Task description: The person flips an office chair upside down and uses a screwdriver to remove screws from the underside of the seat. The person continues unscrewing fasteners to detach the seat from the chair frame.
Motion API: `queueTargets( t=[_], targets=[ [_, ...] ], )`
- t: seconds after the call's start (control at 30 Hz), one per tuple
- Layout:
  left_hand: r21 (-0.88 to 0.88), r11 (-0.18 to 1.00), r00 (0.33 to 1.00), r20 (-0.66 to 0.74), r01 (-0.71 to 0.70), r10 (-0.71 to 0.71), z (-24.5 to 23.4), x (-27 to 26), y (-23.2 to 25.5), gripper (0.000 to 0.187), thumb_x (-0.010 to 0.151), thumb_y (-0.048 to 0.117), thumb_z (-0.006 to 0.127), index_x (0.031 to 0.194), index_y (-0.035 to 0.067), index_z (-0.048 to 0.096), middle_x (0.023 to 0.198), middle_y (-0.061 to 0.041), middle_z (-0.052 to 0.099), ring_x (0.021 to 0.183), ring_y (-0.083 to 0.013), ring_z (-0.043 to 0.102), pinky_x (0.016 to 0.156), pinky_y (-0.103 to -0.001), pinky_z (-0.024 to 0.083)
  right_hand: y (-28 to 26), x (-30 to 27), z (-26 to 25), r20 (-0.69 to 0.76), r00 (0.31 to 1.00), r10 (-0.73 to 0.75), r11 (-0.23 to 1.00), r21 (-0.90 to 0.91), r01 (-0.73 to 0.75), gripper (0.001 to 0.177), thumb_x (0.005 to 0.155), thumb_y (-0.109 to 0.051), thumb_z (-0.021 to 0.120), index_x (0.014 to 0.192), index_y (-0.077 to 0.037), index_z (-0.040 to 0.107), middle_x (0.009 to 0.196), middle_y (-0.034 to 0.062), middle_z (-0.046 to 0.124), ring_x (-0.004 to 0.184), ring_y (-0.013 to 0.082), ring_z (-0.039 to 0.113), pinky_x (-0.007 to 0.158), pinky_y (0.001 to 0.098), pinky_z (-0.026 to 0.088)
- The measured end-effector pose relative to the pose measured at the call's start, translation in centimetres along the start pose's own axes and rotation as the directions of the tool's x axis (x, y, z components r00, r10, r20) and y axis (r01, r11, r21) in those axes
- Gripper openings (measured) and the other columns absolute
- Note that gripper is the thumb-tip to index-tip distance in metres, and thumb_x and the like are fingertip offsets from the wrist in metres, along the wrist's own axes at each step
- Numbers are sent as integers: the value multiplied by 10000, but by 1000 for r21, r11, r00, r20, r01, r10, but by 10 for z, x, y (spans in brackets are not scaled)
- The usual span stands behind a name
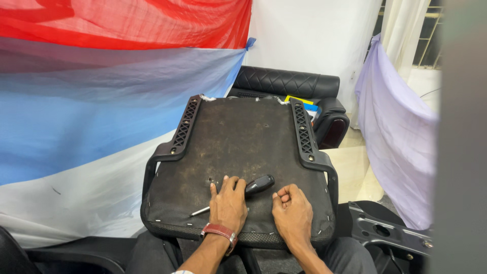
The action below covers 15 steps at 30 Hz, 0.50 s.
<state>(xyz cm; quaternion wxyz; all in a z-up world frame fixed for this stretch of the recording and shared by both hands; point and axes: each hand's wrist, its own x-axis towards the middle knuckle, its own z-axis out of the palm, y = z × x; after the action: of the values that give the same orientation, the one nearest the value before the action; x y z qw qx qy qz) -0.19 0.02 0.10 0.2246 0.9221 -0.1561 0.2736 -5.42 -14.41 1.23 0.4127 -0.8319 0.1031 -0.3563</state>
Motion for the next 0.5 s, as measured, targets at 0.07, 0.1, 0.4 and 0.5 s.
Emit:
queueTargets(
  t=[0.07, 0.1, 0.4, 0.5],
  targets=[
    [-3, 1000, 1000, 3, -2, 2, -3, -2, 1, 312, 872, 23, 607, 1174, 102, 599, 1369, -100, 573, 1380, -365, 453, 1152, -638, 278, -2, 1, 2, -2, 1000, 6, 1000, 5, -6, 134, 832, -157, 731, 845, -46, 658, 732, 40, 617, 607, 172, 595, 631, 357, 511],
    [-5, 1000, 1000, 6, -3, 3, -4, -2, 1, 327, 864, 16, 606, 1180, 102, 596, 1372, -102, 570, 1382, -366, 450, 1147, -635, 282, -1, 0, 1, -1, 1000, 5, 1000, 2, -5, 139, 833, -159, 731, 837, -43, 655, 735, 41, 617, 609, 173, 598, 633, 357, 513],
    [7, 1000, 999, 46, 17, -17, -4, 3, 2, 380, 865, 25, 614, 1232, 122, 598, 1384, -98, 552, 1384, -357, 432, 1160, -631, 250, 1, 3, 4, 9, 1000, 0, 999, -39, 0, 133, 837, -163, 732, 840, -53, 658, 740, 44, 618, 617, 171, 597, 643, 363, 512],
    [15, 1000, 1000, 11, 20, -20, -3, 1, 1, 269, 902, 36, 594, 1158, 117, 612, 1369, -84, 577, 1381, -351, 456, 1173, -629, 266, 0, 1, 3, -1, 1000, 2, 1000, -24, -2, 126, 836, -156, 730, 840, -52, 658, 737, 42, 617, 614, 173, 595, 644, 362, 512]
  ],
)
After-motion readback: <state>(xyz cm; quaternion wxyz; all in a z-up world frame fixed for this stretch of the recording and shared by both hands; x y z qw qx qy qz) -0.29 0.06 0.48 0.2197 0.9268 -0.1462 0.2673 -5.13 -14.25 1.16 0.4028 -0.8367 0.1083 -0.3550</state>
